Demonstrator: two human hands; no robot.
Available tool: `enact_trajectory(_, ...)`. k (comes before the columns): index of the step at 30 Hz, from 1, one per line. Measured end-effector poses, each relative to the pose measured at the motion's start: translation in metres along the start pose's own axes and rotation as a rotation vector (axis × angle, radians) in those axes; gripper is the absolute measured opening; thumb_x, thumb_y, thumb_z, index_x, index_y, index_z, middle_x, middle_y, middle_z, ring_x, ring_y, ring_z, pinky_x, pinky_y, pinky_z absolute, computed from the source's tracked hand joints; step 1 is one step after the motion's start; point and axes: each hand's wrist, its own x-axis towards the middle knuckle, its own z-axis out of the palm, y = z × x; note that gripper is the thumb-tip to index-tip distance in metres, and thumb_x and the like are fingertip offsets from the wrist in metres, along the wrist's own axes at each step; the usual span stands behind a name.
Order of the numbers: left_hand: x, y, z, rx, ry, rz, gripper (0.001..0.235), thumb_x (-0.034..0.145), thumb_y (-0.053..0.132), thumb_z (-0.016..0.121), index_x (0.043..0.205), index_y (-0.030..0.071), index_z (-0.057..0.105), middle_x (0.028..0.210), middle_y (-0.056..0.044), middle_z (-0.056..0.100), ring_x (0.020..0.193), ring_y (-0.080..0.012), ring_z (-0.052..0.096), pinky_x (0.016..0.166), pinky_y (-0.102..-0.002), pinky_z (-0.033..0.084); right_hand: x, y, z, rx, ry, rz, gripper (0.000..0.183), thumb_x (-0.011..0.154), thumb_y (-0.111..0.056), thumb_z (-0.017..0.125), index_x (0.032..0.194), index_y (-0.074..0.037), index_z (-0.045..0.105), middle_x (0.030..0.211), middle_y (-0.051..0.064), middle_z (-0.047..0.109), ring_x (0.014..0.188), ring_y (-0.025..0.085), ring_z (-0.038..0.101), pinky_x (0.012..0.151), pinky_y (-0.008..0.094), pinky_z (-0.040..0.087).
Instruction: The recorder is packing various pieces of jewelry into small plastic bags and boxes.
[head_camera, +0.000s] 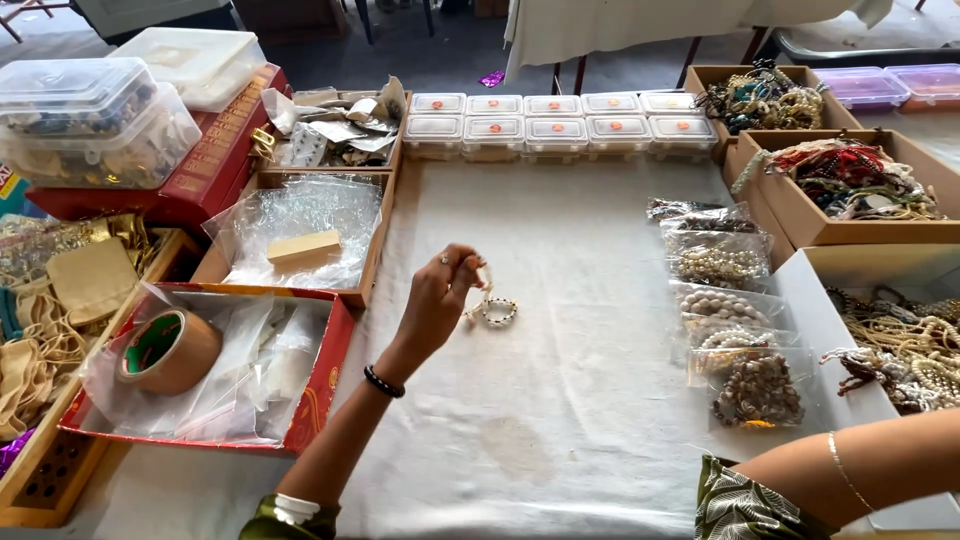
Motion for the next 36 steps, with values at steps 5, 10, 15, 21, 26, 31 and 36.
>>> enact_trajectory(5,0.035,0.044,0.009,-0.353,-0.219,-0.023,0.026,0.112,0.026,0.05,0.114,0.003,0.062,0.085,-0.002,0.066,0.071,-0.0073,0.068,0.066,-0.024,0.057,0.056,-0.087,0.071,0.027,-0.041,-0.047,0.047,0.097,-0.033,0.067,0.133,-0.003,0.064,0.151,0.016,0.058,0.12,0.032,0.067,0.091,0.038,0.061)
enact_trajectory(10,0.045,0.084,0.024,-0.521,-0.342,-0.02,0.026,0.11,0.025,0.055,0.124,0.006,0.066,0.084,0.003,0.059,0.061,0.0001,0.049,0.053,-0.018,0.044,0.117,-0.123,0.163,0.241,-0.295,-0.323,0.056,0.088,-0.035,0.078,0.13,-0.002,0.064,0.133,0.018,0.067,0.113,0.031,0.069,0.091,0.037,0.06)
enact_trajectory(15,0.036,0.081,0.012,-0.606,-0.223,0.002,0.024,0.107,0.018,0.062,0.128,0.007,0.066,0.088,0.003,0.065,0.061,0.0025,0.039,0.05,-0.016,0.031,0.131,-0.079,0.183,0.967,-0.38,0.049,0.03,0.094,-0.023,0.077,0.11,0.002,0.074,0.095,0.013,0.076,0.079,0.017,0.075,0.069,0.026,0.061)
enact_trajectory(21,-0.019,-0.015,0.008,-0.178,-0.244,0.287,0.021,0.104,0.012,0.067,0.123,0.004,0.066,0.11,-0.003,0.068,0.098,-0.0054,0.07,0.082,-0.019,0.064,0.11,-0.073,0.14,1.31,-0.32,0.171,0.019,0.097,-0.012,0.072,0.106,0.005,0.073,0.077,0.003,0.065,0.062,0.007,0.06,0.061,0.023,0.057)
enact_trajectory(26,-0.056,-0.066,0.02,-0.628,-0.294,-0.299,0.018,0.107,0.018,0.058,0.115,0.003,0.066,0.099,-0.004,0.07,0.1,-0.0126,0.07,0.092,-0.029,0.057,0.113,-0.076,0.135,1.469,-0.238,0.211,0.023,0.106,-0.017,0.07,0.111,0.005,0.073,0.062,-0.006,0.05,0.05,0.003,0.046,0.057,0.025,0.056)
enact_trajectory(31,-0.061,-0.048,0.027,-0.83,-0.317,-0.491,0.022,0.109,0.024,0.055,0.119,0.005,0.06,0.109,-0.007,0.069,0.11,-0.0196,0.067,0.099,-0.038,0.053,0.116,-0.083,0.139,1.229,-0.195,0.247,0.031,0.106,-0.022,0.065,0.117,0.006,0.072,0.063,-0.003,0.05,0.051,0.006,0.051,0.058,0.026,0.056)
enact_trajectory(36,-0.055,-0.007,0.023,-1.028,-0.401,-0.593,0.065,0.098,0.045,0.052,0.15,0.009,0.043,0.15,-0.013,0.055,0.14,-0.0214,0.053,0.116,-0.036,0.044,0.118,-0.101,0.154,1.133,-0.498,0.132,0.043,0.105,-0.026,0.059,0.127,0.012,0.064,0.069,0.008,0.063,0.059,0.015,0.065,0.061,0.034,0.062)
